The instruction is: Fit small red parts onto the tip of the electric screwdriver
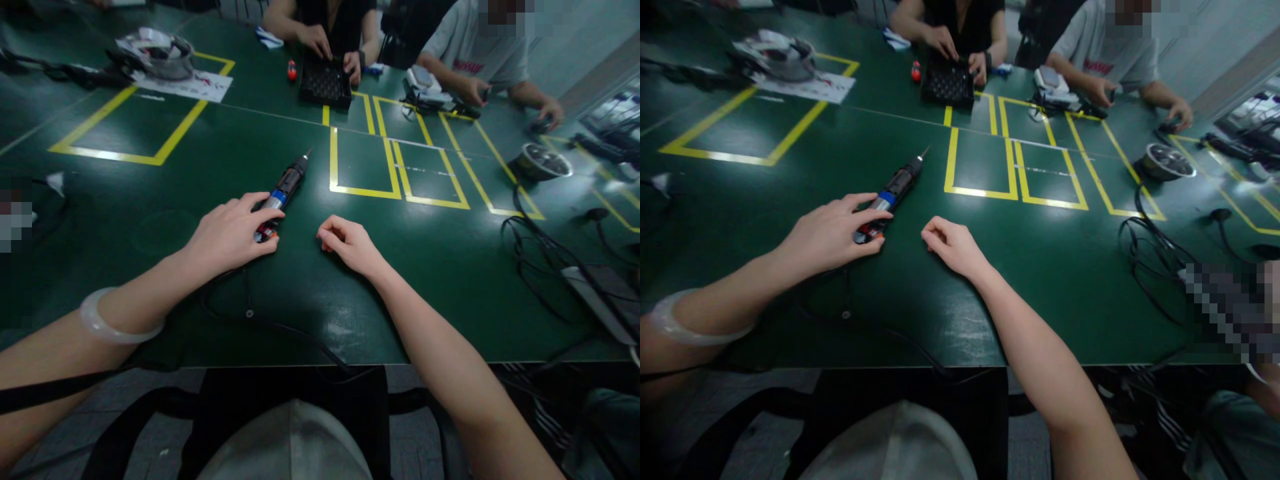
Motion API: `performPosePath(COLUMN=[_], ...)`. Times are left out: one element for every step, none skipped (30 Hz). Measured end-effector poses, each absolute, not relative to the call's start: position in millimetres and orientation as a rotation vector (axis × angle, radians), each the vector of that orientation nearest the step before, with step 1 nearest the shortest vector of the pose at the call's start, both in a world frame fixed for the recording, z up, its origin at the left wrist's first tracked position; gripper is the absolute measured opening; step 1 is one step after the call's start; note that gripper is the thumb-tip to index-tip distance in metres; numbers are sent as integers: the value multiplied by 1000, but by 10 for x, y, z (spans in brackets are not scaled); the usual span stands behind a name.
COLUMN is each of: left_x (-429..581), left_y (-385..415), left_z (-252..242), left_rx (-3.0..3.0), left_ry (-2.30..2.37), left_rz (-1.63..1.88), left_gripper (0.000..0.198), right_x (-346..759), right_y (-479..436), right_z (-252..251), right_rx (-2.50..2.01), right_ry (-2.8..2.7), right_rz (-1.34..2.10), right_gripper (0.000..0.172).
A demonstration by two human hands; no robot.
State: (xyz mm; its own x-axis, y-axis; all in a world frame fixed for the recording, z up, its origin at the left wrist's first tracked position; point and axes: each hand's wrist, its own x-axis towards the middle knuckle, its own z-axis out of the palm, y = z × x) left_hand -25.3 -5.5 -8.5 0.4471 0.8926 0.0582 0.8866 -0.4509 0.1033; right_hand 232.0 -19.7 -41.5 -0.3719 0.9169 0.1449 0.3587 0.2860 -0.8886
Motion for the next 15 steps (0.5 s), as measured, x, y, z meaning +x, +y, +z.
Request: performPosePath(left_x=[-355, -463, -578, -700, -828, -962, -1100, -1240, -1378, -1513, -1643, -1766, -1883, -1994, -2102], left_y=[-32, -6, 25, 63, 110, 165, 228, 298, 373, 449, 525, 600, 671, 740, 806], left_z=[-72, -59, -49, -43, -44, -53, -67, -84, -102, -116, -125, -127, -122, -112, -101], left_rx=[2616, 2603, 2587, 2566, 2542, 2516, 2489, 2465, 2440, 2413, 2393, 2372, 2342, 2300, 2248], left_ry=[1652, 1687, 1720, 1754, 1788, 1827, 1869, 1906, 1951, 1993, 2048, 2091, 2134, 2185, 2234], left_rz=[139, 123, 114, 105, 99, 96, 89, 98, 97, 75, 78, 77, 54, 27, -15], left_gripper=[54, 53, 53, 53, 53, 53, 53, 53, 53, 54, 54, 53, 54, 54, 55], right_x=[2321, 2321, 2322, 2322, 2322, 2321, 2320, 2319, 2318, 2316, 2316, 2315, 2315, 2315, 2315], right_y=[-197, -197, -198, -199, -201, -203, -205, -207, -208, -209, -209, -209, -208, -206, -206], right_z=[-421, -427, -431, -432, -432, -429, -424, -419, -414, -410, -408, -407, -408, -410, -411], right_rx=[-1140, -1137, -1135, -1134, -1134, -1135, -1138, -1143, -1148, -1153, -1156, -1157, -1157, -1158, -1159], right_ry=[-1879, -1884, -1891, -1898, -1905, -1911, -1915, -1918, -1920, -1922, -1924, -1926, -1926, -1926, -1927], right_rz=[1046, 1043, 1039, 1034, 1031, 1028, 1025, 1024, 1024, 1025, 1025, 1026, 1027, 1026, 1026], right_gripper=[20, 20, 19, 18, 18, 18, 18, 18, 17, 17, 17, 17, 17, 17, 17])
